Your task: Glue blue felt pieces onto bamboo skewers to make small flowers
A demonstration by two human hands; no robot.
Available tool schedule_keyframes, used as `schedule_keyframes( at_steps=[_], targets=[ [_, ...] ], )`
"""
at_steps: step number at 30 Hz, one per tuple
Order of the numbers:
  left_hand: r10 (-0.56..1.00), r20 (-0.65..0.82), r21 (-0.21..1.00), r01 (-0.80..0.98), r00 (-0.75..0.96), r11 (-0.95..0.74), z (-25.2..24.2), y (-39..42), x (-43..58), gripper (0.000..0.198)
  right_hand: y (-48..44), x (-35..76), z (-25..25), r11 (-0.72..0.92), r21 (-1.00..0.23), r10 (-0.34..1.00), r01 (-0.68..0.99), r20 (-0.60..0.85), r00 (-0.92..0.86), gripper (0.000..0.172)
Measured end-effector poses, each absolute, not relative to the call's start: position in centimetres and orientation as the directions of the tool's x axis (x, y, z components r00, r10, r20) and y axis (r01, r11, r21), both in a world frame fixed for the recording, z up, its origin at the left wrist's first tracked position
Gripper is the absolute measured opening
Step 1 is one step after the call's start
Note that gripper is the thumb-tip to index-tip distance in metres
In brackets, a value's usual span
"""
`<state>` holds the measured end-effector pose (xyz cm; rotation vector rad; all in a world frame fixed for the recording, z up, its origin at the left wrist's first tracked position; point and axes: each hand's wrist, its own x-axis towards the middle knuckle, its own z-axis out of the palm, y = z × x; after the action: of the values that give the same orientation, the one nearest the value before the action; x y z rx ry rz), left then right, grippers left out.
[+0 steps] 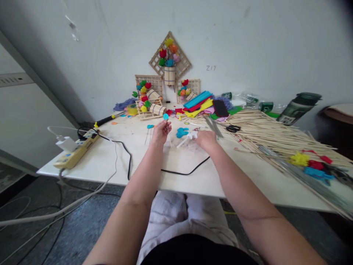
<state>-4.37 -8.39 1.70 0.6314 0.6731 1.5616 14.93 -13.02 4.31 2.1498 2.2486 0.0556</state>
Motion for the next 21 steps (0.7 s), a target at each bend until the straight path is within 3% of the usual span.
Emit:
schedule_keyframes(
  at_steps=[6, 12, 16, 21],
  targets=[
    [0.997, 0.02, 0.746, -0.663, -0.074, -0.064, 2.0, -8.8, -4.3, 0.004, -13.3, 14.1, 3.8, 0.072, 0.074, 0.996, 0.995, -0.053, -0.068, 0.032],
    [1.0, 0.008, 0.773, -0.634, -0.028, -0.024, 2.0, -8.9, -3.9, 0.002, -13.2, 15.3, 5.1, 0.071, -0.002, 0.996, 0.997, -0.05, -0.071, 0.055],
    [1.0, 0.015, 0.786, -0.618, 0.009, -0.007, 1.8, -9.0, -3.5, 0.002, -12.1, 17.8, 5.5, -0.022, -0.135, 0.999, 0.991, 0.029, 0.026, 0.046],
    [1.0, 0.007, 0.794, -0.608, 0.023, 0.008, 1.7, -9.0, -3.2, 0.001, -10.6, 21.5, 4.2, -0.22, -0.27, 0.922, 0.937, 0.257, 0.29, 0.03]
  ],
)
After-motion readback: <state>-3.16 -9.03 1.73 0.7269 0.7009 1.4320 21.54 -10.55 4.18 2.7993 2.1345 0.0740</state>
